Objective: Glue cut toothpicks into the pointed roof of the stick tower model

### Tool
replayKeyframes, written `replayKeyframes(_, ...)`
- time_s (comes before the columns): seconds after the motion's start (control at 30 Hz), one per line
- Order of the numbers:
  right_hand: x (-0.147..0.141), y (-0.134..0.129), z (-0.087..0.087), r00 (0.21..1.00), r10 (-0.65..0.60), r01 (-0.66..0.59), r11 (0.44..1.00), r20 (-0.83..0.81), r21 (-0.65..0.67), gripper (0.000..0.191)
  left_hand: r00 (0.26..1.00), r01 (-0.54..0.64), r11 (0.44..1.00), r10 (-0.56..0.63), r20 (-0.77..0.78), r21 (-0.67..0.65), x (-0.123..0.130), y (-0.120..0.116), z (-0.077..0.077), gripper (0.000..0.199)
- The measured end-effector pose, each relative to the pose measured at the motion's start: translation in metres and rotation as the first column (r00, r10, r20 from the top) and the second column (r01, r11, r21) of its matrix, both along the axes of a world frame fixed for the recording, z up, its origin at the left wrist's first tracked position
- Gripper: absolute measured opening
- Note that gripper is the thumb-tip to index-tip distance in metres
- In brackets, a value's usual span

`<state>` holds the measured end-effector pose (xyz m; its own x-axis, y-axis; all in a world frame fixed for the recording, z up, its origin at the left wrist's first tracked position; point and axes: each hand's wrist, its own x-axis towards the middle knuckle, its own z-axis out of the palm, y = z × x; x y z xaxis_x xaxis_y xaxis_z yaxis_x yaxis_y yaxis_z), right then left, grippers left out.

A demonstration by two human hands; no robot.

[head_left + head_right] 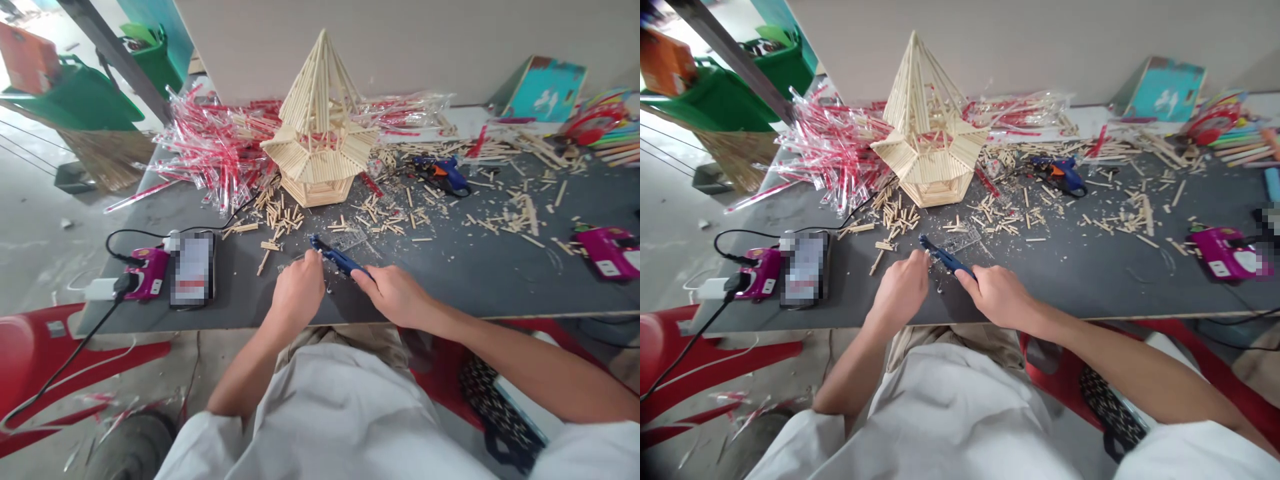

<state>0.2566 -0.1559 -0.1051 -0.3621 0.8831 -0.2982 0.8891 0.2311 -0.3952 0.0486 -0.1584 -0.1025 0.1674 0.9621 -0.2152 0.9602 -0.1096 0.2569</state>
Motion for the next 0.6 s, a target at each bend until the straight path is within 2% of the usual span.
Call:
replayKeyframes(0.1, 0.011, -0.002, -0.002, 0.992, 0.065, -0.066, 0.998, 0.11, 0.003, 0.057, 1.0, 0.005, 1.0, -0.005, 0.014, -0.024, -0.001, -0.009, 0.002, 0.034)
replayKeyframes(0.17, 0.019, -0.004, -0.002, 0.99, 0.102, -0.098, 0.994, 0.095, -0.044, 0.058, 1.0, 0.008, 0.999, -0.008, 0.005, -0.033, -0.005, -0.012, 0.004, 0.037)
replayKeyframes(0.23, 0.027, -0.007, 0.001, 0.996, 0.078, -0.075, 0.995, 0.04, -0.066, 0.057, 1.0, 0.008, 1.0, -0.008, -0.015, -0.018, -0.013, -0.012, 0.005, 0.037)
replayKeyframes(0.37, 0.048, -0.009, 0.007, 0.993, -0.106, 0.104, 0.994, -0.058, -0.042, 0.054, 0.998, 0.063, 0.997, -0.062, -0.034, 0.034, -0.028, -0.007, 0.004, 0.034)
replayKeyframes(0.43, 0.062, -0.006, 0.008, 0.979, -0.205, 0.204, 0.978, 0.017, 0.051, 0.053, 0.995, 0.099, 0.994, -0.097, -0.032, 0.056, -0.034, -0.003, 0.005, 0.033)
replayKeyframes(0.5, 0.079, 0.001, 0.006, 0.933, -0.318, 0.286, 0.94, 0.171, 0.189, 0.055, 0.992, 0.122, 0.99, -0.119, -0.034, 0.07, -0.038, 0.0, 0.006, 0.032)
replayKeyframes(0.6, 0.107, 0.015, -0.006, 0.799, -0.518, 0.402, 0.838, 0.306, 0.369, 0.064, 0.991, 0.13, 0.988, -0.125, -0.053, 0.084, -0.042, 0.005, 0.007, 0.031)
